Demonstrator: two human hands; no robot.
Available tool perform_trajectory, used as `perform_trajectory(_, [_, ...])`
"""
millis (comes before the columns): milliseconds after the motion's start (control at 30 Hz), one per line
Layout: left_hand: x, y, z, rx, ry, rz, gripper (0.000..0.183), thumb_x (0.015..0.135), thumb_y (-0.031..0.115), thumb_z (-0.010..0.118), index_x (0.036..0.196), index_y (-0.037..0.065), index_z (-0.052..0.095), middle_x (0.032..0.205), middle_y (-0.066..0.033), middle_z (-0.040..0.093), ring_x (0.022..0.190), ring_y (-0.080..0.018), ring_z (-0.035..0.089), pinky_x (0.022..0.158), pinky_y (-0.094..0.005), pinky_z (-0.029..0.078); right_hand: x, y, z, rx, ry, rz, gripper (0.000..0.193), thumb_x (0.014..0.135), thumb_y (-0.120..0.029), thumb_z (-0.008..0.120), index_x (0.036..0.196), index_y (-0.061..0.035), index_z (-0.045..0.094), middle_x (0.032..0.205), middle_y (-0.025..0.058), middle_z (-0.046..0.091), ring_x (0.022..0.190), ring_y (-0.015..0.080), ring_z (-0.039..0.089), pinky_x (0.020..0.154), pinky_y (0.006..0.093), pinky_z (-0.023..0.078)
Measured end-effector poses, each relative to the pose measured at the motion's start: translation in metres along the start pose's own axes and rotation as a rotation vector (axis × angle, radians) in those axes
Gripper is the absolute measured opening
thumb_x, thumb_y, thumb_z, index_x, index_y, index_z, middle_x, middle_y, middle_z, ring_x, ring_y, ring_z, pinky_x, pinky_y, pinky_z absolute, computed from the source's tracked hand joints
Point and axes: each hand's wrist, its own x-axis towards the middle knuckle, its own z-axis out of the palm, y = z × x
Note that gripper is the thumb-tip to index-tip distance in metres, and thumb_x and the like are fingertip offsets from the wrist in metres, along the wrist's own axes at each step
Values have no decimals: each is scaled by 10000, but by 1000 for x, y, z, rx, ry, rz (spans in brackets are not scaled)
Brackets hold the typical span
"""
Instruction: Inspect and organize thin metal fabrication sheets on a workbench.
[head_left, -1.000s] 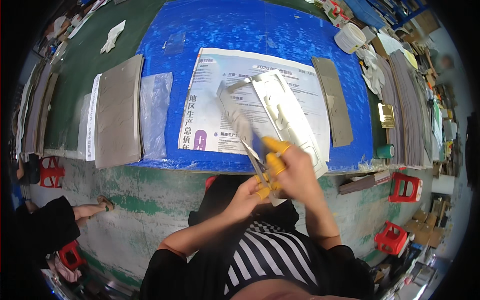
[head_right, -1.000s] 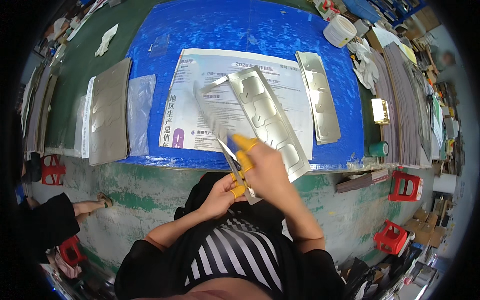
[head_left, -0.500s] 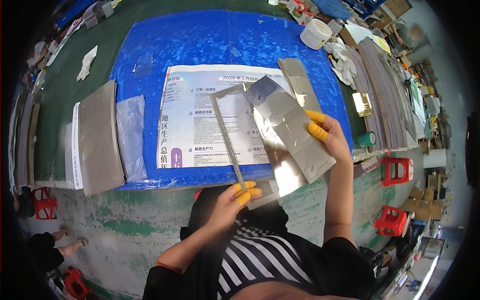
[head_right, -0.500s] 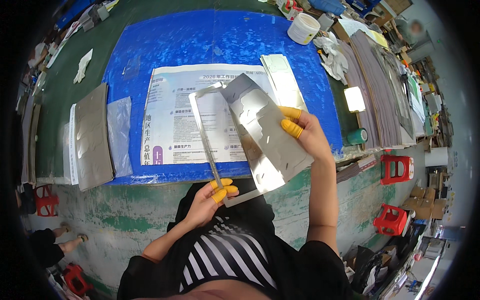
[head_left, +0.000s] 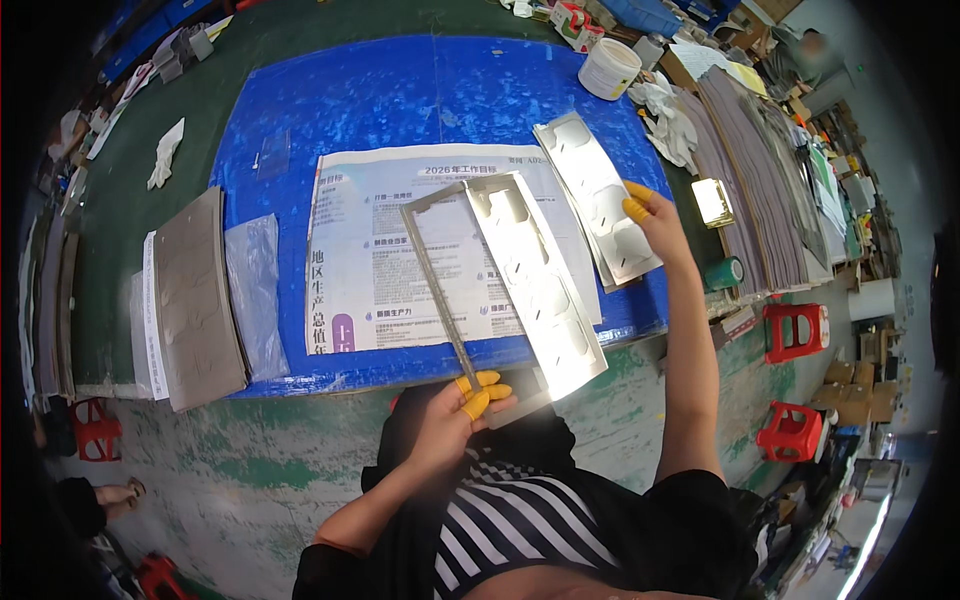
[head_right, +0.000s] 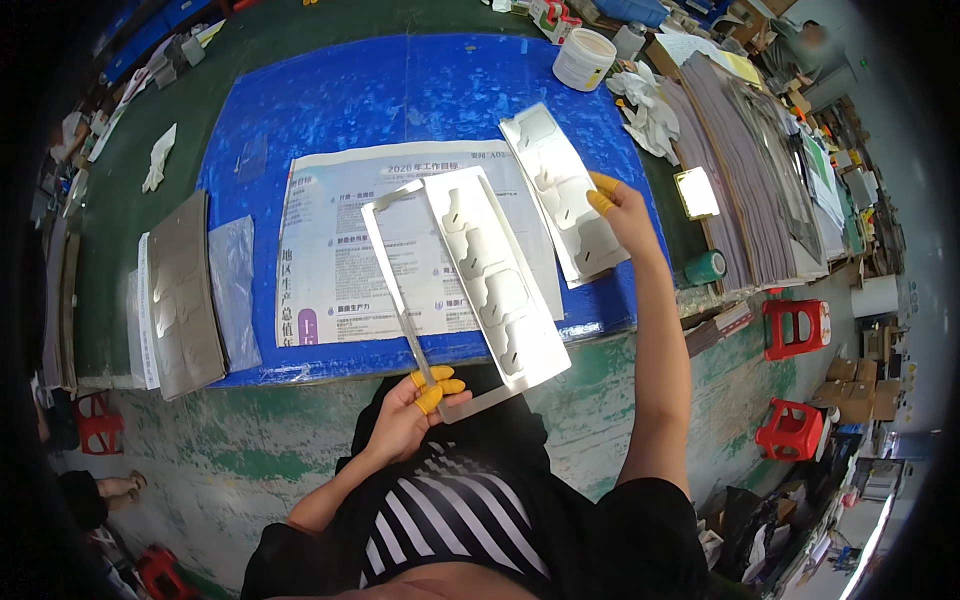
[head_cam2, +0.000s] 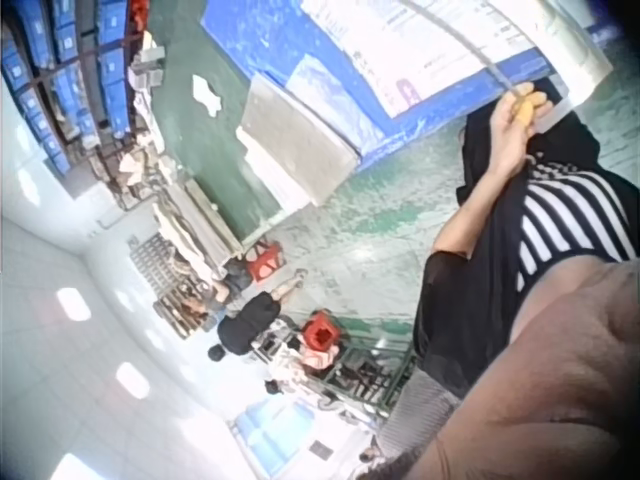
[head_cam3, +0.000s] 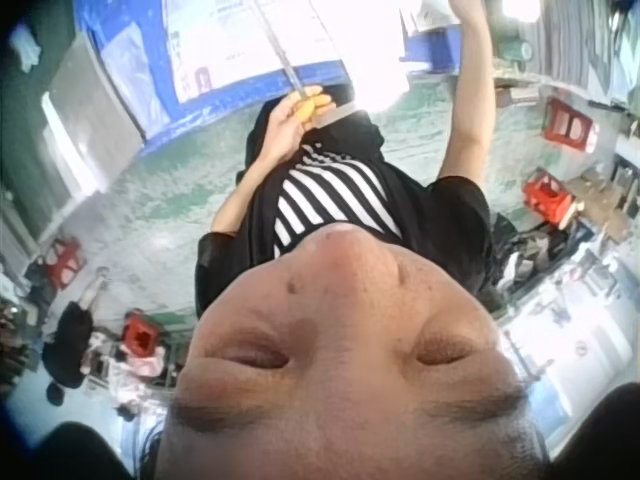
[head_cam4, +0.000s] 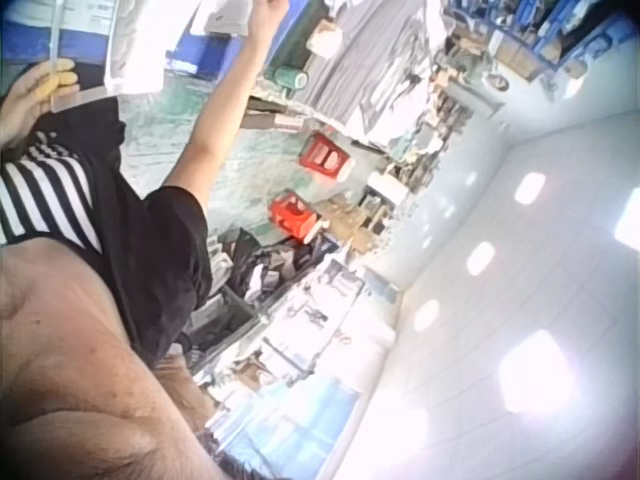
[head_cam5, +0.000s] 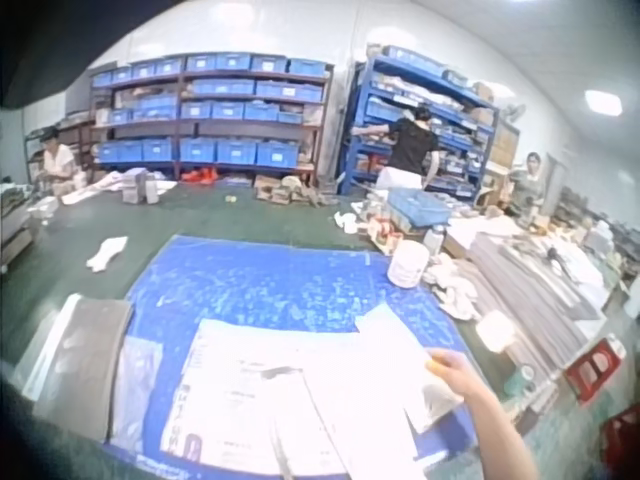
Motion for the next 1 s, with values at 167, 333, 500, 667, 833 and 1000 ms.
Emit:
perform_trajectory(167, [-2, -1, -2, 17, 35, -18, 283, 910, 60, 383, 1178, -28, 408, 1113, -156, 524, 1048, -243, 539, 836, -289, 461, -8, -3, 22, -630, 138, -131, 334, 741, -122, 626, 1068, -61, 591, 925, 87, 571, 706, 172, 564, 667, 276, 442])
perform_trajectory(333, [0, 4, -1, -158, -69, -11, 291, 899, 80, 418, 1172, -19, 405, 1097, -166, 527, 1035, -269, 543, 822, -297, 471, -16, -18, 29, -947, 346, -460, 299, 715, -131, 641, 1006, -66, 617, 925, 110, 555, 715, 245, 550, 649, 328, 449])
perform_trajectory(500, [-8, 19, 1, -410, -153, 59, 290, 875, 98, 480, 1151, 23, 433, 1064, -167, 535, 1005, -308, 551, 776, -290, 480, -36, -61, 58, -341, -234, 186, 244, 817, -254, 587, 916, -37, 632, 804, 72, 584, 636, 118, 537, 544, 227, 413])
perform_trajectory(667, [-13, 32, -6, -382, -212, 98, 273, 847, 62, 513, 1117, 56, 474, 995, -138, 567, 948, -294, 579, 707, -258, 475, -38, -44, 92, 195, -447, 443, 411, 855, -403, 510, 991, -24, 593, 901, 79, 609, 697, 93, 580, 589, 227, 466])
perform_trajectory(833, [-12, 43, -21, 191, -40, 127, 278, 876, 75, 467, 1143, -2, 462, 1004, -154, 595, 900, -254, 615, 730, -271, 505, -41, -68, 110, 816, -166, 465, 365, 897, -281, 463, 1109, 16, 479, 980, 92, 575, 848, 127, 569, 731, 232, 477])
perform_trajectory(1000, [-30, 53, -35, 532, 122, 237, 274, 874, 103, 489, 1128, 0, 504, 939, -101, 630, 822, -166, 626, 611, -240, 454, -58, -63, 124, 443, -151, 100, 151, 903, -183, 469, 977, -57, 506, 619, -35, 457, 457, 24, 362, 404, 190, 291])
